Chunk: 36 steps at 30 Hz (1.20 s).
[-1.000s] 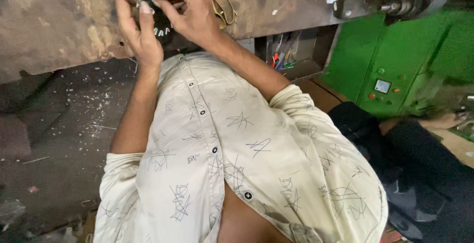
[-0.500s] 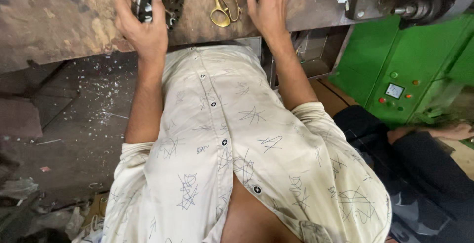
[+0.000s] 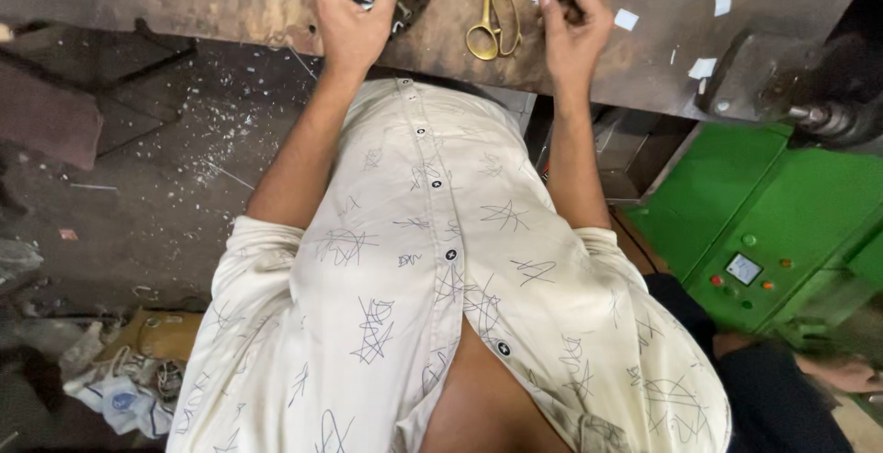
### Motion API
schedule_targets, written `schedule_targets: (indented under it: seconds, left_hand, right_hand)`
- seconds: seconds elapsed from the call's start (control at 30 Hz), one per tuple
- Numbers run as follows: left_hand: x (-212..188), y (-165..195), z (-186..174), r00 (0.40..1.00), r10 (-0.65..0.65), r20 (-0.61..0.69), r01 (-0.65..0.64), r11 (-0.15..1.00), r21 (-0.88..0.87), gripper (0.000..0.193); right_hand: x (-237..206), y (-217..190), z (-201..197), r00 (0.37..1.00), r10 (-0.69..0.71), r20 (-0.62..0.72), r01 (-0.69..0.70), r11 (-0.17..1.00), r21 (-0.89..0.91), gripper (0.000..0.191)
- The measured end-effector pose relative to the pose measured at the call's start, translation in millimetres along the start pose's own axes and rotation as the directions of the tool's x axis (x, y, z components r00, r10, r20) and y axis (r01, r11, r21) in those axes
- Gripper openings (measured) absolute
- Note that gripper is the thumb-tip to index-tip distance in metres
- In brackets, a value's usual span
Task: The person places small white square pieces into the slots of a circular metal object. They then use scissors to trim the excess material from the inserted pieces. The person repeats this process for multiple slots around the circular object.
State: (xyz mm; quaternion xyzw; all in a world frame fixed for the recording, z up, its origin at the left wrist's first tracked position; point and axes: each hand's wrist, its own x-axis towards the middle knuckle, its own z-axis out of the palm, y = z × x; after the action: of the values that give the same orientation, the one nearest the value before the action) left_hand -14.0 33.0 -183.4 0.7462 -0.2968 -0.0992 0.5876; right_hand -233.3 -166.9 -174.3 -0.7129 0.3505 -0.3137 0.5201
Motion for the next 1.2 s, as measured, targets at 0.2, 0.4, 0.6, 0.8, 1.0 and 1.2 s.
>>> schedule_targets:
  seconds: [0.2,0.4,0.6,0.8,1.0,1.2]
  left_hand:
    - [16,31,-13,0.969,0.243,0.053,-0.248,0.959,0.138,0.036]
    - [40,43,-23,0.938,0.148,0.312,-0.015,0.921,-0.390,0.014]
    - [44,15,-14,0.967,-0.109,0.232,0.245,0.663,-0.708,0.010]
    - [44,-2,-22,0.929,-0.255,0.268,0.362,0.479,-0.800,0.007]
    - [49,-9,-26,0.890,-0.282,0.358,0.448,0.396,-0.802,0.012]
    - [49,-25,-23,0.866,-0.328,0.378,0.484,0.354,-0.800,0.009]
  right_hand:
    - [4,-17,63,0.967,0.130,0.218,-0.218,0.864,0.453,0.013]
    - [22,-54,123,0.892,0.086,0.444,-0.324,0.805,0.496,0.012]
    - [13,-77,50,0.921,-0.037,0.387,0.204,0.894,-0.400,0.024]
    - [-27,-68,44,0.902,-0.057,0.429,0.369,0.618,-0.694,0.041]
    - [-21,-53,44,0.962,0.104,0.252,0.068,0.803,-0.592,0.027]
    - [-29,-40,26,0.790,0.352,0.501,-0.478,0.867,0.144,0.058]
